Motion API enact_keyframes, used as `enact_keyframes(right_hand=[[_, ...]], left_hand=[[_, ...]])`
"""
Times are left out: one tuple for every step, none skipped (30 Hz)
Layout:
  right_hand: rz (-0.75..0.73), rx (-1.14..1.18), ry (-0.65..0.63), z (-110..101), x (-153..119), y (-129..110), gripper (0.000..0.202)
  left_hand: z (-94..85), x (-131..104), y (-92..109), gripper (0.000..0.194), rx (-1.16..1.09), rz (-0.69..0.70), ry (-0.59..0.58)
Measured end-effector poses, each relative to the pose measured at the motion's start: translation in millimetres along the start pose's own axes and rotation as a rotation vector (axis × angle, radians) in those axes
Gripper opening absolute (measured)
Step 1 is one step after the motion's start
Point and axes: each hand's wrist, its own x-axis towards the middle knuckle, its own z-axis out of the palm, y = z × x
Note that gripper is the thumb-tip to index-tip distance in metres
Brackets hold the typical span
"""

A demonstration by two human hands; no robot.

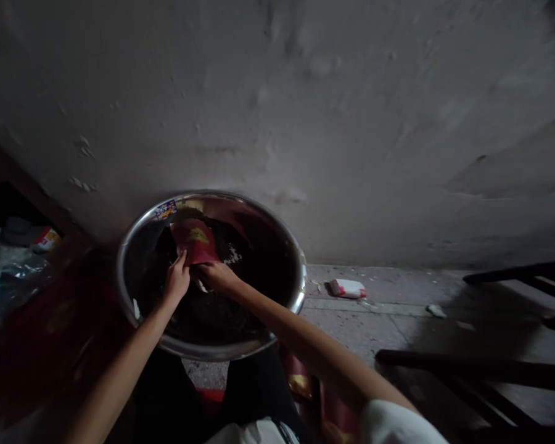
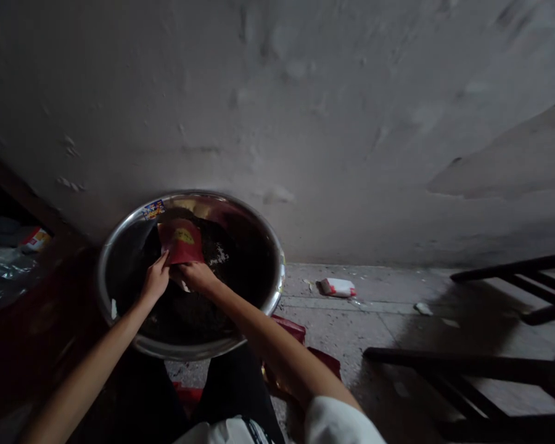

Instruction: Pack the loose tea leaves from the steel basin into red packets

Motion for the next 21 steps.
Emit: enact_keyframes(right_hand=[[-0.136, -0.071, -0.061, -3.8, -12.7, 4.2, 0.039], [-0.262, -0.135, -0.131, -7.8, -26.2, 10.0, 0.042], [-0.335, -0.186, -0.211, -11.3, -39.5, 17.2, 0.045], [-0.323, -0.225, -0.269, -13.7, -51.9, 25.5, 0.047], [-0.228, -0.255, -0.285, -14.6, -62.4, 34.3, 0.048], [-0.075, -0.279, -0.275, -13.9, -70.6, 43.0, 0.05], [0.113, -0.29, -0.265, -11.4, -76.1, 50.8, 0.057], [0.307, -0.288, -0.277, -7.3, -79.0, 57.1, 0.074], [0.479, -0.274, -0.32, -2.1, -79.5, 61.2, 0.095], [0.61, -0.249, -0.392, 3.9, -77.9, 62.8, 0.114], [0.692, -0.214, -0.473, 10.2, -74.8, 61.9, 0.128], [0.736, -0.18, -0.544, 16.6, -70.8, 58.5, 0.138], [0.751, -0.152, -0.581, 22.7, -66.4, 53.4, 0.144], [0.752, -0.13, -0.58, 28.3, -62.0, 47.3, 0.147], [0.754, -0.112, -0.563, 33.3, -58.1, 41.0, 0.15], [0.76, -0.096, -0.536, 37.7, -54.7, 35.4, 0.151], [0.771, -0.083, -0.498, 41.5, -52.1, 31.1, 0.151], [0.787, -0.067, -0.461, 44.6, -50.3, 28.4, 0.15], [0.804, -0.046, -0.422, 47.1, -49.3, 27.4, 0.148], [0.811, -0.014, -0.378, 49.1, -49.1, 27.9, 0.145], [0.797, 0.024, -0.328, 50.6, -49.6, 29.2, 0.14]], left_hand=[[-0.2, 0.4, -0.2, 0.048, -0.004, -0.009, 0.008], [-0.4, 0.7, -0.2, 0.049, -0.003, -0.018, 0.011], [-0.5, 1.0, 0.0, 0.05, 0.001, -0.027, 0.009], [-0.4, 1.1, 0.2, 0.051, 0.006, -0.032, 0.005], [-0.2, 1.1, 0.6, 0.051, 0.012, -0.034, -0.001], [0.3, 0.9, 0.9, 0.051, 0.018, -0.034, -0.006], [0.9, 0.5, 1.2, 0.051, 0.024, -0.034, -0.01], [1.7, 0.0, 1.5, 0.052, 0.03, -0.035, -0.014], [2.7, -0.7, 1.6, 0.052, 0.039, -0.036, -0.02], [3.9, -1.7, 1.7, 0.053, 0.047, -0.033, -0.031], [5.3, -2.9, 1.8, 0.055, 0.054, -0.027, -0.044], [6.8, -4.2, 1.8, 0.056, 0.058, -0.018, -0.058], [8.2, -5.7, 1.8, 0.058, 0.059, -0.009, -0.074], [9.5, -7.3, 1.9, 0.059, 0.06, -0.002, -0.094], [10.6, -8.8, 2.1, 0.06, 0.062, 0.001, -0.119], [11.5, -10.1, 2.5, 0.062, 0.068, -0.001, -0.148], [12.1, -11.3, 3.2, 0.063, 0.077, -0.004, -0.179], [12.3, -12.1, 4.1, 0.064, 0.088, -0.007, -0.208], [12.3, -12.6, 5.3, 0.064, 0.1, -0.012, -0.232], [12.1, -12.9, 6.8, 0.064, 0.112, -0.016, -0.252], [11.6, -12.9, 8.5, 0.063, 0.124, -0.019, -0.268]])
